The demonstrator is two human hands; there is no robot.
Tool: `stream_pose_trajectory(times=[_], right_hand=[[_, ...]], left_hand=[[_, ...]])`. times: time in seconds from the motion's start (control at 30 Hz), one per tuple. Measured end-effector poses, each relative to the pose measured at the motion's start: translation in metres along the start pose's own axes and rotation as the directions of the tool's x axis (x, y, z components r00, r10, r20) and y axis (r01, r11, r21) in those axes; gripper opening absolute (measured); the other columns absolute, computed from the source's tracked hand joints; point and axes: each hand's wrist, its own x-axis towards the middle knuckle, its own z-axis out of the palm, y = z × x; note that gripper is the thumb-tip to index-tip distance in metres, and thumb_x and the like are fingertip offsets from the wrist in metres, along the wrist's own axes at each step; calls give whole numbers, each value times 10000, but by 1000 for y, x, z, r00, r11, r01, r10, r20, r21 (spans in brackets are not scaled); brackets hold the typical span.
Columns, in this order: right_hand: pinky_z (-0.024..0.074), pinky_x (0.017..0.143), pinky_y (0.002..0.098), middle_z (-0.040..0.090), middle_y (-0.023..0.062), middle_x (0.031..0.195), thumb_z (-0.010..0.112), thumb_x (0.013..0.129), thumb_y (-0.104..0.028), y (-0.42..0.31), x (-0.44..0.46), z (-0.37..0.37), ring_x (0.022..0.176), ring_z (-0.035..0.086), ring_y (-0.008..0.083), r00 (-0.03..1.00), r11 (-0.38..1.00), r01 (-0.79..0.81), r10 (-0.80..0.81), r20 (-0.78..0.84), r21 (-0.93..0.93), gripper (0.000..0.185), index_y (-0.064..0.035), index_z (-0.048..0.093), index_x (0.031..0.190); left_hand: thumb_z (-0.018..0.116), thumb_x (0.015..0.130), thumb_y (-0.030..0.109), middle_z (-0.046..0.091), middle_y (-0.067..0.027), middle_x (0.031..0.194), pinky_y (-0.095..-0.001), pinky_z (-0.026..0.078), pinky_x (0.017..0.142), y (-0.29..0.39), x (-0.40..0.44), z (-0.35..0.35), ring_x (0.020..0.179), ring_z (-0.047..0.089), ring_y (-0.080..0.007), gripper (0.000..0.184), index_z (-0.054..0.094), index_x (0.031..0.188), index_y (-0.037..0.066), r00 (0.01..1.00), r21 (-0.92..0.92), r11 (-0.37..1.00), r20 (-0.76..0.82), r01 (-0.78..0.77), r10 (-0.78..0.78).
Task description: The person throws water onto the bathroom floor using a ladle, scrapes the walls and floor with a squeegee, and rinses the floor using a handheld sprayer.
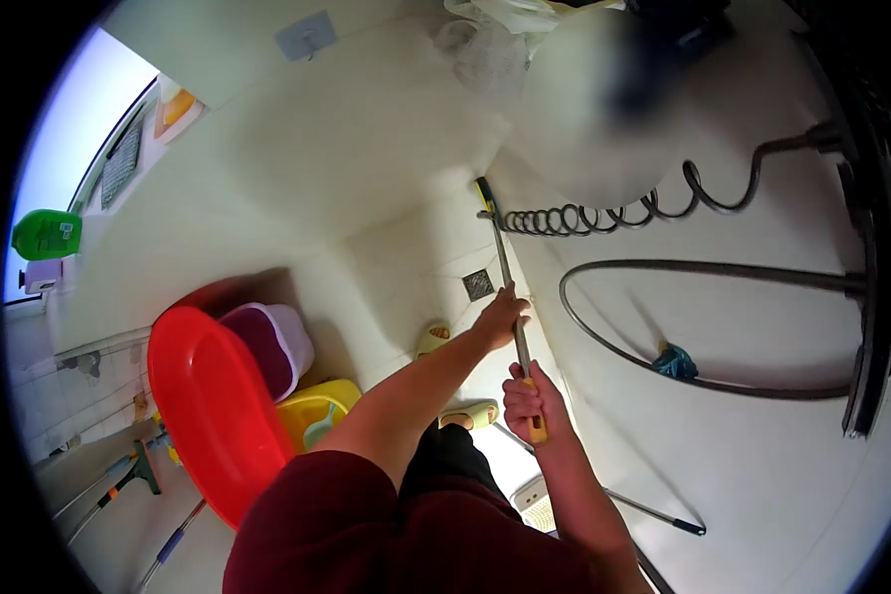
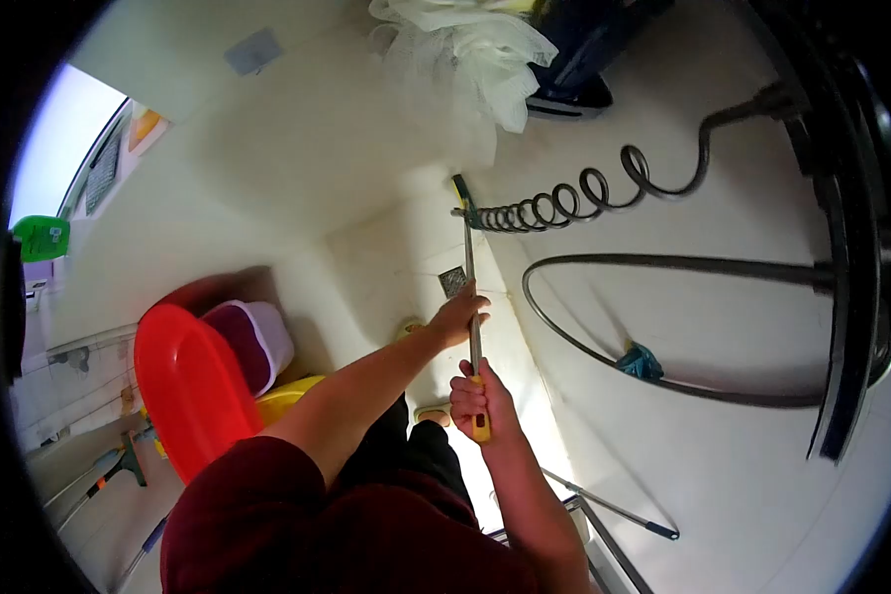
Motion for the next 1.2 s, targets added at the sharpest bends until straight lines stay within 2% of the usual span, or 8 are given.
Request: stream_pose_trajectory(times=[0.2,0.33,0.4,0.63,0.83,0.9,1.03,1.2], right_hand=[[268,337,174,332,-34,509,439,879,-334,3,16,-29,383,297,51,1000,994,-22,22,-5,-102,240,-105,511,870],[251,331,193,308,-22,505,437,874,-375,25,7,-68,378,283,78,990,989,40,-59,-132,-140,252,-127,481,897],[246,329,200,309,-15,512,428,874,-387,38,-24,-75,376,279,84,972,985,49,-85,-220,-164,271,-124,451,938],[246,324,194,325,-25,505,430,873,-388,23,-3,-71,363,271,71,947,872,7,-164,-277,-489,376,-107,387,1119],[288,326,198,340,-31,526,383,899,-346,1,-33,-80,363,299,53,995,933,99,-86,53,-346,316,-100,464,1080],[303,336,196,341,-33,533,363,904,-357,7,-68,-93,364,311,44,979,998,-58,55,196,8,330,-103,472,1085],[287,348,181,315,-37,539,343,911,-351,34,-128,-107,360,282,48,996,991,-75,80,38,-113,342,-88,453,1099],[301,340,174,351,-11,558,380,904,-309,48,-177,-97,404,314,67,984,985,-130,113,-141,-115,322,-64,398,1112]], left_hand=[[543,677,45,394,-288,1128,-419,411,823,-32,3,-3,891,514,-349,76,500,737,66,965,121,981,230,-154,123],[537,681,35,175,-379,1275,-468,336,933,-44,-31,19,1146,284,-517,94,489,759,57,939,69,994,339,-81,53],[520,698,54,193,-382,1266,-451,398,887,-29,-59,46,1141,311,-500,95,506,784,17,909,202,949,391,-242,148],[534,728,108,242,-371,1248,-422,447,825,-47,-38,34,1133,370,-431,172,521,878,24,898,311,917,429,-251,100],[591,725,154,231,-340,1258,-403,446,818,0,-21,17,1048,442,-409,361,479,1052,48,935,251,961,354,-114,19],[633,697,163,244,-320,1253,-391,465,777,30,-52,29,974,506,-371,527,423,1172,74,984,127,985,151,-117,98],[623,690,128,273,-298,1245,-365,493,684,40,-117,44,774,587,-310,517,404,1154,61,958,48,991,267,-121,104],[609,737,176,424,-176,1011,-387,460,696,75,-168,48,810,552,-312,350,463,1041,80,881,12,995,465,-101,84]])
